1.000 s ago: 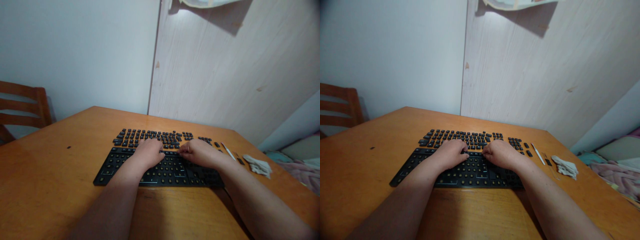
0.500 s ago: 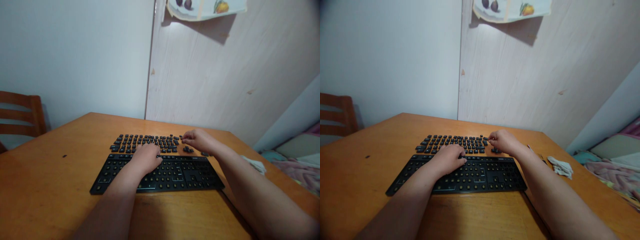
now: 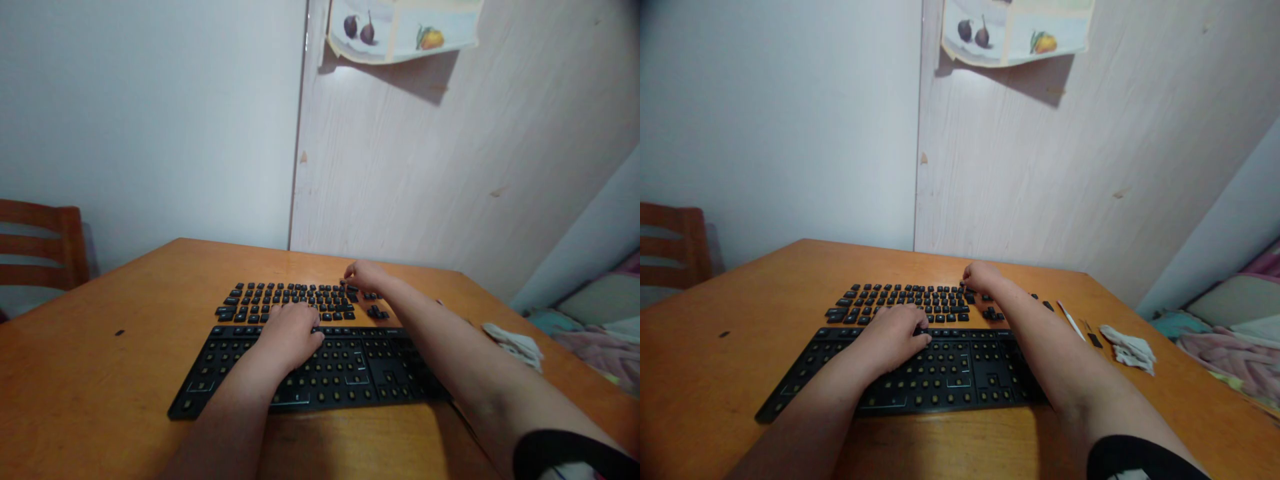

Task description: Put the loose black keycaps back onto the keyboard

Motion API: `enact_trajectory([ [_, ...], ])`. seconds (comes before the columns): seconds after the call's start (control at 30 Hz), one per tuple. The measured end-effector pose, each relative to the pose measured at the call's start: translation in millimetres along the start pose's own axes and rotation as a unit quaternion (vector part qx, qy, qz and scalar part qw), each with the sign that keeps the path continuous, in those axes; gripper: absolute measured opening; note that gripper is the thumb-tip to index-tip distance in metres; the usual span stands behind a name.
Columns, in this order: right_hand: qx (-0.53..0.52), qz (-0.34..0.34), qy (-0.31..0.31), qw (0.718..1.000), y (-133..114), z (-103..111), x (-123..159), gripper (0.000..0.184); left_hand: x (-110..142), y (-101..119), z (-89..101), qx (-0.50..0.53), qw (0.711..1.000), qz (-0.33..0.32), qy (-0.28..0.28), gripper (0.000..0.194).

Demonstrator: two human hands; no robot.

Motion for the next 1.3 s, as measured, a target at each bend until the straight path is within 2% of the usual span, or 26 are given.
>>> enact_trajectory([
  [0.47,0.039,-0.006,-0.033,0.999,-4,-9,-28,0.023,1,0,-0.9,0.004,1.000,0.000,0.003,0.017],
  [1.3,0.066,0.016,-0.051,0.996,-9,-7,-26,0.023,2,1,-1.2,0.003,1.000,-0.004,0.004,0.019],
])
Point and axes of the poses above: each hand's wrist, its own x-axis away from the middle knuckle, its own z-axis out of the back of the hand, y = z × x, the point moved 1 cm from there along -x, towards the middle knuckle, and after that the axes turned 10 degrees about -z, right-handed, at the moved point
